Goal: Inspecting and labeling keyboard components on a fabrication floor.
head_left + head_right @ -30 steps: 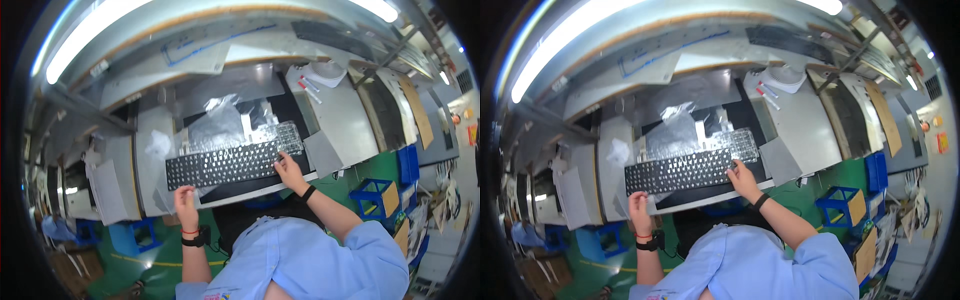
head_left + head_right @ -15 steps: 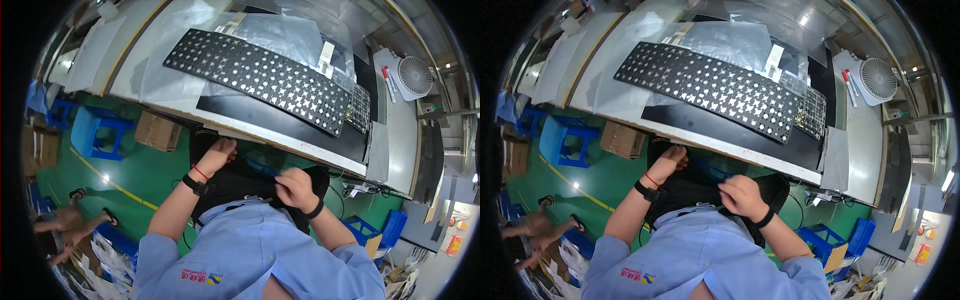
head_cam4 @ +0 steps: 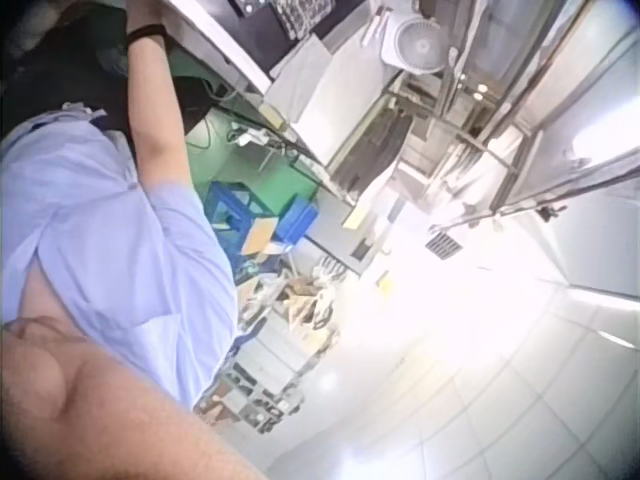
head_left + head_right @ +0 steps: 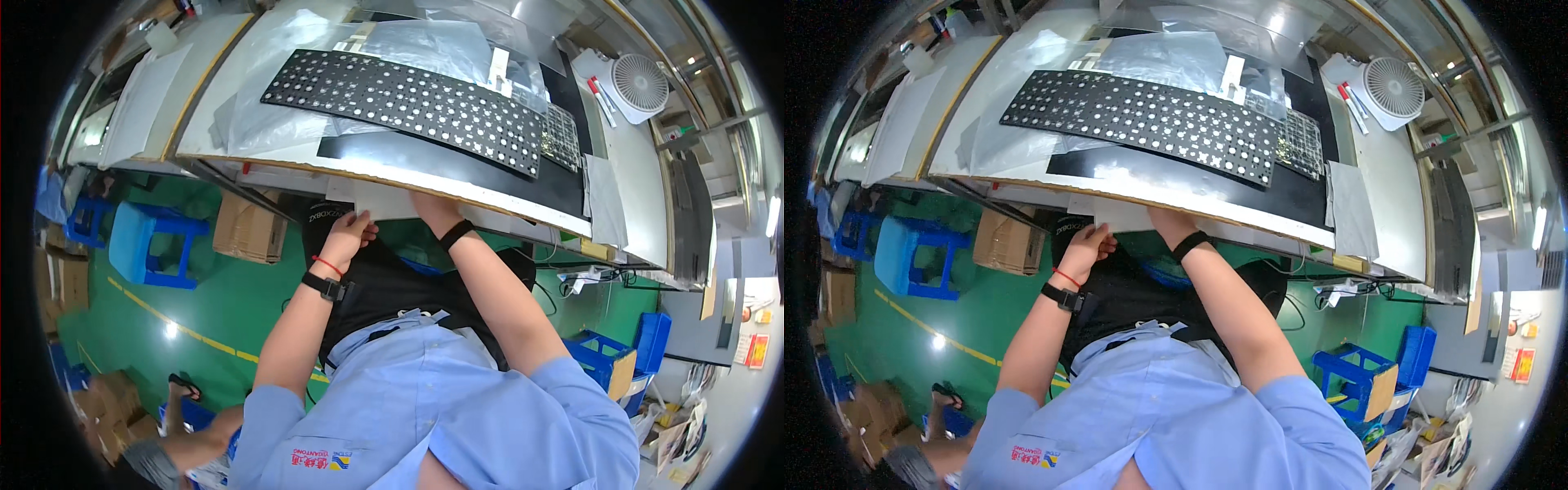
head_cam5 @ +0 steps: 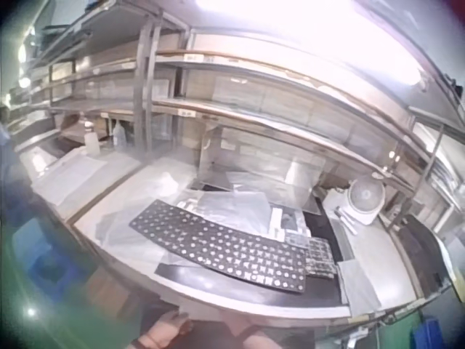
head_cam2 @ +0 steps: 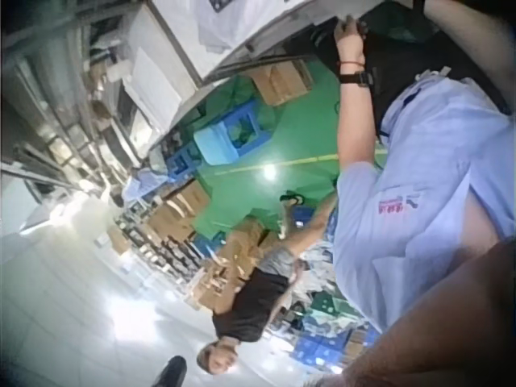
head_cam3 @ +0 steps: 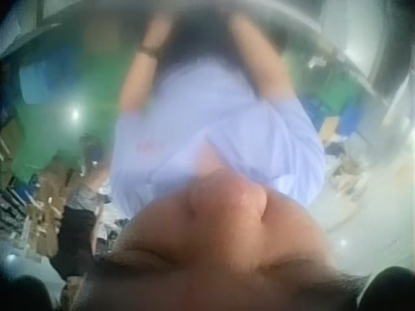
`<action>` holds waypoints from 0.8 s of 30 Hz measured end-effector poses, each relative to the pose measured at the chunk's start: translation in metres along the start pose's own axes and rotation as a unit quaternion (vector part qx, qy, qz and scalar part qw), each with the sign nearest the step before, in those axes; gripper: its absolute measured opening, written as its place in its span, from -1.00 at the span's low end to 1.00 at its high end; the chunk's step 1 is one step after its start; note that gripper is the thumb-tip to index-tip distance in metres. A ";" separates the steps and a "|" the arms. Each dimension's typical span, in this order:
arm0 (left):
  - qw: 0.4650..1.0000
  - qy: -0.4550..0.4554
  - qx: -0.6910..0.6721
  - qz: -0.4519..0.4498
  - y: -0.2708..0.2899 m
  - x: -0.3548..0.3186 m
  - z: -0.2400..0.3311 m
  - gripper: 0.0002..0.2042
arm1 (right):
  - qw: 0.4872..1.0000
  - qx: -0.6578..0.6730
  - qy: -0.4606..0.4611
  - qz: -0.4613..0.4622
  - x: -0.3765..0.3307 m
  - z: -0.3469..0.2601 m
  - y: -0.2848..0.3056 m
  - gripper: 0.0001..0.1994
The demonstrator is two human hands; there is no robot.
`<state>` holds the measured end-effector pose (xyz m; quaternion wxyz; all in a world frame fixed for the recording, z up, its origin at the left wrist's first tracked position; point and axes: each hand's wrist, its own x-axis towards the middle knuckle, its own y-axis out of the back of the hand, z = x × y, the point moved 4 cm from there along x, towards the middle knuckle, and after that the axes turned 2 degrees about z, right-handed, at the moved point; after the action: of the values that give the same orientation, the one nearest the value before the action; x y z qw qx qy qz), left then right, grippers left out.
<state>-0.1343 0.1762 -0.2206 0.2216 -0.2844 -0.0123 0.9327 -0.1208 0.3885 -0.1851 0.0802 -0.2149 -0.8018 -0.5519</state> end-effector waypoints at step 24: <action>0.998 -0.045 -0.047 -0.007 -0.058 -0.028 0.037 -0.66 | 0.993 0.103 -0.056 -0.035 -0.038 0.024 0.052 -0.52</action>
<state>-0.1094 0.2200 -0.1665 0.2135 -0.2518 -0.0686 0.9414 -0.0613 0.4168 -0.1639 0.0378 -0.2078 -0.8644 -0.4563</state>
